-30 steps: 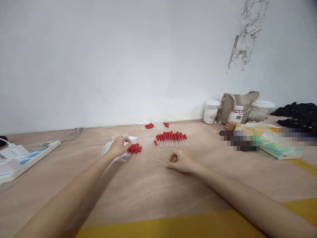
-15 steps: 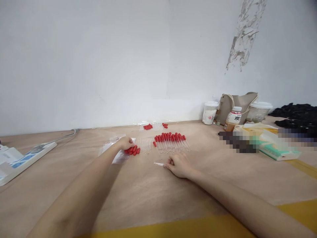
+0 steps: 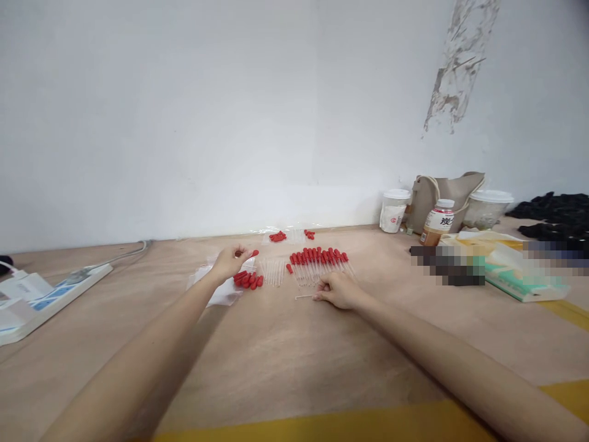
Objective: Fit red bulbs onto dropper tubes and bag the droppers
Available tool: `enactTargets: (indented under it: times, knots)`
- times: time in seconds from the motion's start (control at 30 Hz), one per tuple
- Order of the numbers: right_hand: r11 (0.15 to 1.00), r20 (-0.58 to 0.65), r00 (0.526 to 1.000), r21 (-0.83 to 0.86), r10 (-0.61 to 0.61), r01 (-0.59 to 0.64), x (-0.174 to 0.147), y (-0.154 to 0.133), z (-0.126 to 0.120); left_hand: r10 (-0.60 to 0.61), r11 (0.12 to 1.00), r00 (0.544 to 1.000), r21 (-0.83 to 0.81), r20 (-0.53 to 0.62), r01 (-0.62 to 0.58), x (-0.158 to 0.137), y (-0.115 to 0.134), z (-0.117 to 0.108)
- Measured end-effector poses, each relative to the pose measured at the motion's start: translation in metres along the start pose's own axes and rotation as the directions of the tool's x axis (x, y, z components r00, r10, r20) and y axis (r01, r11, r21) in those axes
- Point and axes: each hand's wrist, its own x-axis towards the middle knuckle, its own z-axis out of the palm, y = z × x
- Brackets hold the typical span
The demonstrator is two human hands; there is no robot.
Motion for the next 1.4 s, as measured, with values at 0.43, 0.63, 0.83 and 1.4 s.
enactTargets:
  times: [0.43,0.63,0.83,1.4]
  knots:
    - [0.999,-0.211,0.977,0.024,-0.040,0.046,0.008,-0.012,0.020,0.192,0.895,0.962,-0.436,0.194,-0.091,-0.096,0.018,0.041]
    - [0.972,-0.242,0.952,0.097,-0.186,0.214,-0.024,-0.005,0.015,0.203,0.865,0.939,-0.499,0.278,-0.039,-0.106,0.016,0.049]
    - [0.946,-0.261,0.913,-0.008,-0.314,0.323,-0.037,-0.013,0.019,0.195,0.862,0.940,-0.507,0.278,-0.029,-0.110,0.021,0.050]
    - [0.932,-0.277,0.900,0.037,-0.336,0.360,-0.042,-0.034,0.023,0.432,0.898,0.889,-0.167,0.150,-0.408,-0.117,0.034,0.048]
